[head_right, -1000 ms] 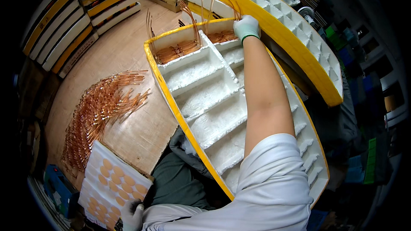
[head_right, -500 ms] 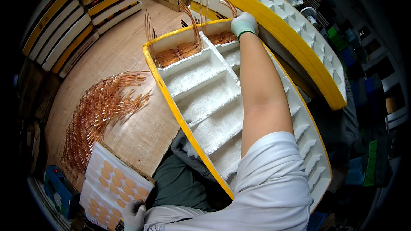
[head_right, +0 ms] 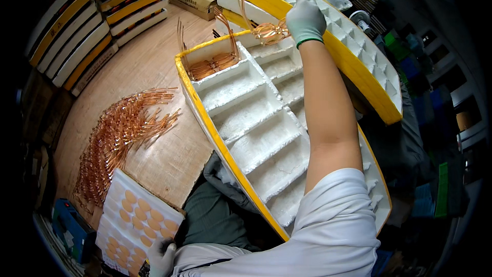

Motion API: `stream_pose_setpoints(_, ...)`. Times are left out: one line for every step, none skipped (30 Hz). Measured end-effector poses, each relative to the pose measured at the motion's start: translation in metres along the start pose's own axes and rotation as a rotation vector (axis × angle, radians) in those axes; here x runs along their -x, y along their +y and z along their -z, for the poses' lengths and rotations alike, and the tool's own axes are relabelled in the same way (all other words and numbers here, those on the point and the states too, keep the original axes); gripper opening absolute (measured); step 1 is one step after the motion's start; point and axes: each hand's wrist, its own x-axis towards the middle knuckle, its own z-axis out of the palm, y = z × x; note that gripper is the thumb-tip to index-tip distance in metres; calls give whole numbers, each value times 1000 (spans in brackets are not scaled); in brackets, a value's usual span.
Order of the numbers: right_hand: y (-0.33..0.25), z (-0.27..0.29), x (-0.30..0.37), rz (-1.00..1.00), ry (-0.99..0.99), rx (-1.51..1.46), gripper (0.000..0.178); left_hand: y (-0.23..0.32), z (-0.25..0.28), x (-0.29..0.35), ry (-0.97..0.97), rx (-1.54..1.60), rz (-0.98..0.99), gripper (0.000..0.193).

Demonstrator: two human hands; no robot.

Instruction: The person repeatedly picks up copper wire loops, attaches small circular components, and places the finished assemblies into a yellow compartmentalized tray. The process is continuous and repetitive, with the person handling each wire loop individually.

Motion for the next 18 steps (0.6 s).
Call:
stream_pose_setpoints(8,12,-6,25,53,8,24,0,0,1,-10,0,-13,28)
stream_pose_setpoints(11,24,-6,50,98,9,24,-3,2,4,-16,-4,-18,28)
stream_pose_setpoints(14,39,-8,39,148,1,22,-6,3,7,-22,-6,-23,29)
stream_pose_setpoints(8,58,-7,79,163,-52,21,-8,6,9,-23,-17,-29,28)
stream_pose_setpoints(4,79,-1,119,178,-103,21,-10,9,11,-25,-26,-36,28)
stream_pose_setpoints(-3,101,9,160,193,-161,20,-14,12,14,-20,-37,-40,28)
stream_pose_setpoints(-15,123,20,190,160,-314,18,-26,6,8,94,180,-77,23)
stream_pose_setpoints(-29,143,36,266,124,-449,16,-37,16,3,132,155,-19,23)
stream_pose_setpoints(-52,159,55,354,86,-600,15,-43,25,-8,202,325,-83,21)
stream_pose_setpoints(-77,174,77,447,34,-759,13,-33,39,-20,196,531,-108,24)
stream_pose_setpoints(-102,195,98,592,-19,-789,11,-22,61,-36,154,443,-280,27)
stream_pose_setpoints(-126,214,120,741,-69,-821,9,-18,70,-56,157,485,-297,35)
stream_pose_setpoints(-150,221,146,806,-237,-944,10,20,73,-67,125,615,-272,41)
stream_pose_setpoints(-170,231,170,868,-403,-1058,11,50,76,-64,-16,767,-303,49)
stream_pose_setpoints(-189,240,193,966,-408,-1072,12,58,73,-65,-159,884,-365,56)
stream_pose_setpoints(-202,248,216,1060,-406,-1072,12,60,68,-71,-255,921,-371,63)
stream_pose_setpoints(-213,256,234,1091,-511,-1044,12,83,58,-64,-179,634,-356,65)
stream_pose_setpoints(-223,259,250,1120,-621,-1019,12,105,55,-41,-286,757,-333,61)
